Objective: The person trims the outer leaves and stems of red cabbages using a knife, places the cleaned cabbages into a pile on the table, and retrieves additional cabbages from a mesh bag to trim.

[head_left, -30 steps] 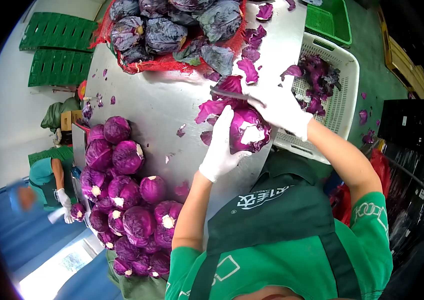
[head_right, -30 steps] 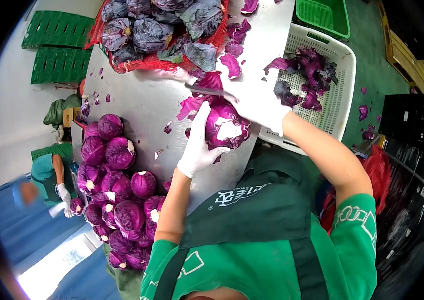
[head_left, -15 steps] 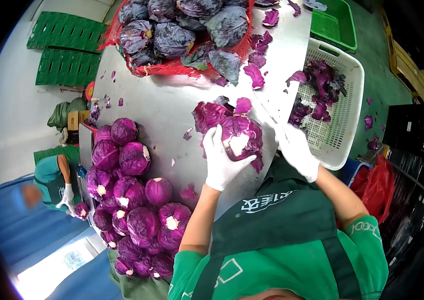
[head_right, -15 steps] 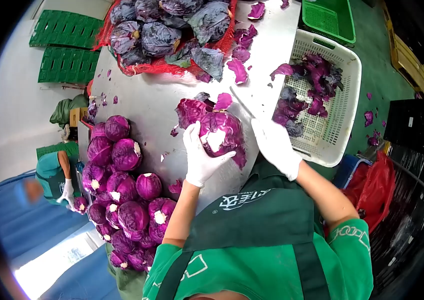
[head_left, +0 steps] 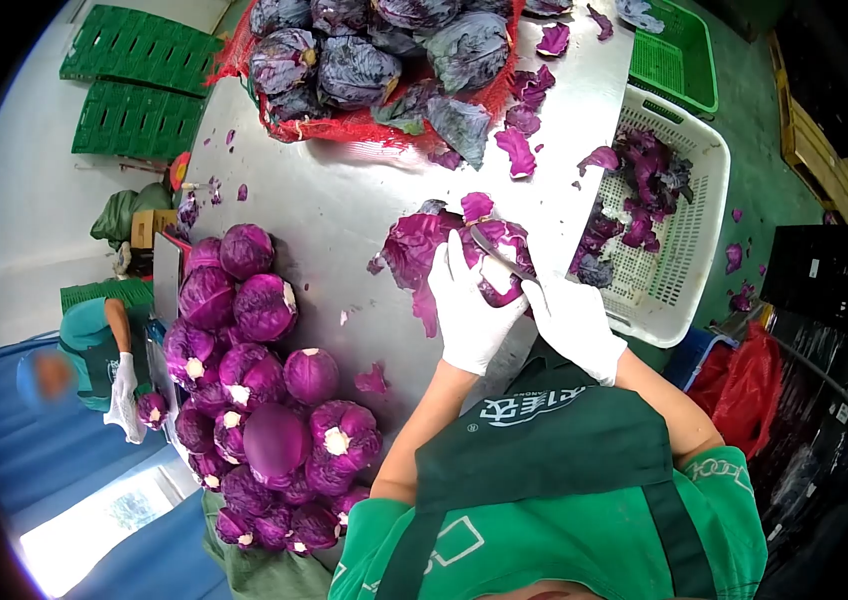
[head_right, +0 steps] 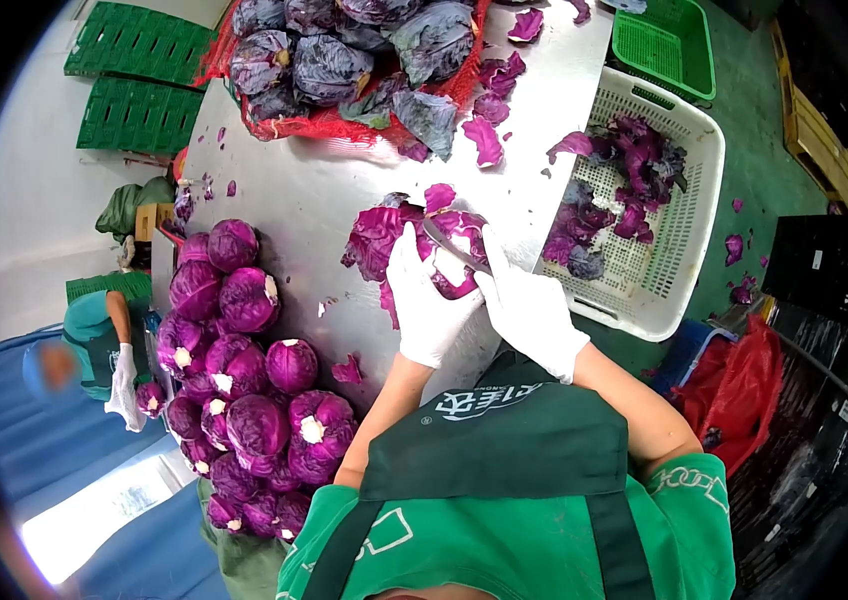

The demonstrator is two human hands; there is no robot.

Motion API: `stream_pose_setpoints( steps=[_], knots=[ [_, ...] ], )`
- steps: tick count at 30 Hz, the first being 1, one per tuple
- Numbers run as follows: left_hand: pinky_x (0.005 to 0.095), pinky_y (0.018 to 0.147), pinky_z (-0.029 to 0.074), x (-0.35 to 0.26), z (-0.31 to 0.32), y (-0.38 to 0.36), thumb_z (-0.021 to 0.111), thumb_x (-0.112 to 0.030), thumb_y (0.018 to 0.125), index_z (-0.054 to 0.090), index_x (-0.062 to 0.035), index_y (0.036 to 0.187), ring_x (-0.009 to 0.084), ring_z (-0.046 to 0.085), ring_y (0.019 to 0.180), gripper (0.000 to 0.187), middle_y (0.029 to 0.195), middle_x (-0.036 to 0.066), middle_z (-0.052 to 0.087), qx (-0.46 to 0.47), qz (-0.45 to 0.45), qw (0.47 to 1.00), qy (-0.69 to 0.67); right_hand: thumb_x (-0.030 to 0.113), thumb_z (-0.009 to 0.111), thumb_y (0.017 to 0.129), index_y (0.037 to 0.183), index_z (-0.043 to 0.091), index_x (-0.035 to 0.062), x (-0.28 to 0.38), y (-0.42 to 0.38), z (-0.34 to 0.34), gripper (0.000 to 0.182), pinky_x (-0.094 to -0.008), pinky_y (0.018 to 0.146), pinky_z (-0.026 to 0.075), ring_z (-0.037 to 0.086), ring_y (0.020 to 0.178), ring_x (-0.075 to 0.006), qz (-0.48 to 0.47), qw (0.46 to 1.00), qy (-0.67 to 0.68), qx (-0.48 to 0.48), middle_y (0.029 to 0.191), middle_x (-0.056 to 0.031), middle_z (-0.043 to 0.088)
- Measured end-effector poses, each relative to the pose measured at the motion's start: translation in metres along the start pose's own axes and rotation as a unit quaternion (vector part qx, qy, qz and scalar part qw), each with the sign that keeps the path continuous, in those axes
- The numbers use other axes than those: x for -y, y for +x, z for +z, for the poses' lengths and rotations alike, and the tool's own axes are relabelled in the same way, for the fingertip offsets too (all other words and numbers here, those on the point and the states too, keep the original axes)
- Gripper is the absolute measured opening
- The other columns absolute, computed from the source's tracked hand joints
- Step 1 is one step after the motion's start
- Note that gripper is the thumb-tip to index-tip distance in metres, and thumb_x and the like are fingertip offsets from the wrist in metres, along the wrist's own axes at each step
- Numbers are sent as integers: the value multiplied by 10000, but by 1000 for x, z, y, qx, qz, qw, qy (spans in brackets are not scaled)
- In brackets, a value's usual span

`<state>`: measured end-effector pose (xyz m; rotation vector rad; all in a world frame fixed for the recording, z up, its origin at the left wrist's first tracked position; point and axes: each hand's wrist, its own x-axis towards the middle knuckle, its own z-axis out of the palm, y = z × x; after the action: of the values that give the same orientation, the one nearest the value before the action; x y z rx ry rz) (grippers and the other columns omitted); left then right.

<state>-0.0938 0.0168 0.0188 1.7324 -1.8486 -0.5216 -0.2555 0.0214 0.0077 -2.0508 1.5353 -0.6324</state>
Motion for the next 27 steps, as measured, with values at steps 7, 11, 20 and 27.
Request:
stream_pose_setpoints(
  steps=[7,11,20,27],
  knots=[
    [528,969,423,-13,12,11,790,-406,700,449,41,1378,470,466,1164,881,1329,342,439,-62,-9,992,108,222,509,984,1050,633,33,-2,19,-8,235,-404,530,494,640,608,-310,24,999,-39,12,762,-162,644],
    [501,1018,392,-18,22,12,821,-394,670,386,65,1418,453,444,1199,979,1328,339,422,-81,-50,991,92,219,506,984,1085,658,44,-6,25,1,253,-405,546,510,645,614,-311,35,997,-50,-42,771,-161,661],
    [507,1092,325,-8,13,-4,898,-423,607,275,27,1476,442,375,1283,1160,1371,310,387,-42,-83,994,50,343,538,973,1334,554,89,-95,55,3,441,-413,675,549,682,764,-374,103,980,171,-3,1000,-191,692],
    [479,1096,331,6,11,0,903,-386,614,230,40,1489,440,366,1287,1184,1414,340,325,-51,-74,996,0,386,626,901,1214,601,45,-17,53,7,463,-433,806,536,655,921,-381,88,991,83,-54,1081,-214,641]
  ],
)
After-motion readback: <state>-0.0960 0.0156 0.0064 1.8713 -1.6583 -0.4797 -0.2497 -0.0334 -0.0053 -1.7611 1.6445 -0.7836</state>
